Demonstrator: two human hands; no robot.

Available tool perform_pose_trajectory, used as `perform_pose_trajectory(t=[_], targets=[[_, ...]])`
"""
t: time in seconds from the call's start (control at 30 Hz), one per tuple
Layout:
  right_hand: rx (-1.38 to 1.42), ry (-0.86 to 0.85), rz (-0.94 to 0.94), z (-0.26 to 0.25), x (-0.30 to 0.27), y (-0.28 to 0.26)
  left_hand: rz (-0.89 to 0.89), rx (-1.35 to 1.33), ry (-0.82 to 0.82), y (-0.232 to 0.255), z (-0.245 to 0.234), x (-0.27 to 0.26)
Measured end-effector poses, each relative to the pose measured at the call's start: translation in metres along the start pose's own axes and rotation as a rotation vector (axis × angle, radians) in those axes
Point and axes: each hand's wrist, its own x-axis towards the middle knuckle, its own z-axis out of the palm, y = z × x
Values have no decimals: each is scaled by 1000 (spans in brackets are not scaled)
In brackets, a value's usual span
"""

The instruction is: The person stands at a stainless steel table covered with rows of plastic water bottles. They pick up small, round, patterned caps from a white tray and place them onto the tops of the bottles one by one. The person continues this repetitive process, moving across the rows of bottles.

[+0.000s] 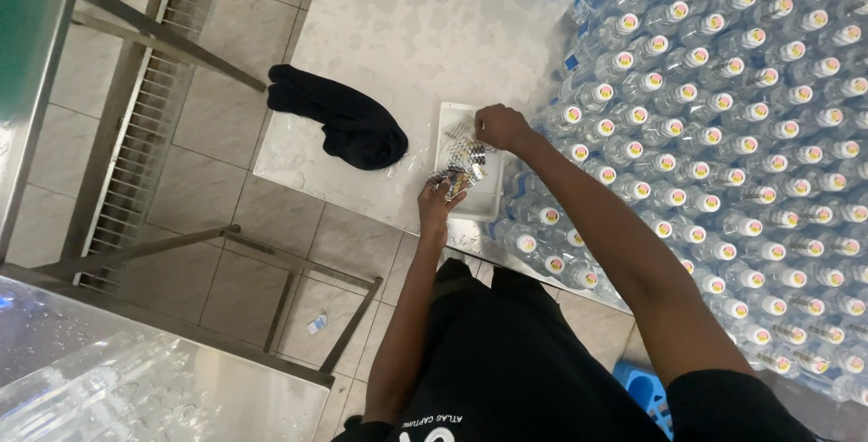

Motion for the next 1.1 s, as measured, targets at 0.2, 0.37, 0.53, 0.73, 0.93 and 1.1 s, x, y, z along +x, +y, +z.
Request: perform_pose_trajectory(t=[0.2, 0.37, 0.53, 0.73, 0.93, 1.1], targets=[[-134, 6, -144, -20, -18, -51, 16, 21, 17, 8, -4, -7], [-167, 2, -122, 2, -11, -31, 15, 18, 20, 25, 0, -28], [-221, -22, -204, 1, -22, -28, 26, 43, -40, 14, 3, -29], [-234, -19, -182, 26, -6, -16, 39, 13, -88, -5, -2, -17], [-149, -52, -109, 22, 5, -11, -4, -20, -61, 17, 5, -30], [-135, -96, -43, -35, -29, -46, 3, -54, -102, 37, 14, -38]])
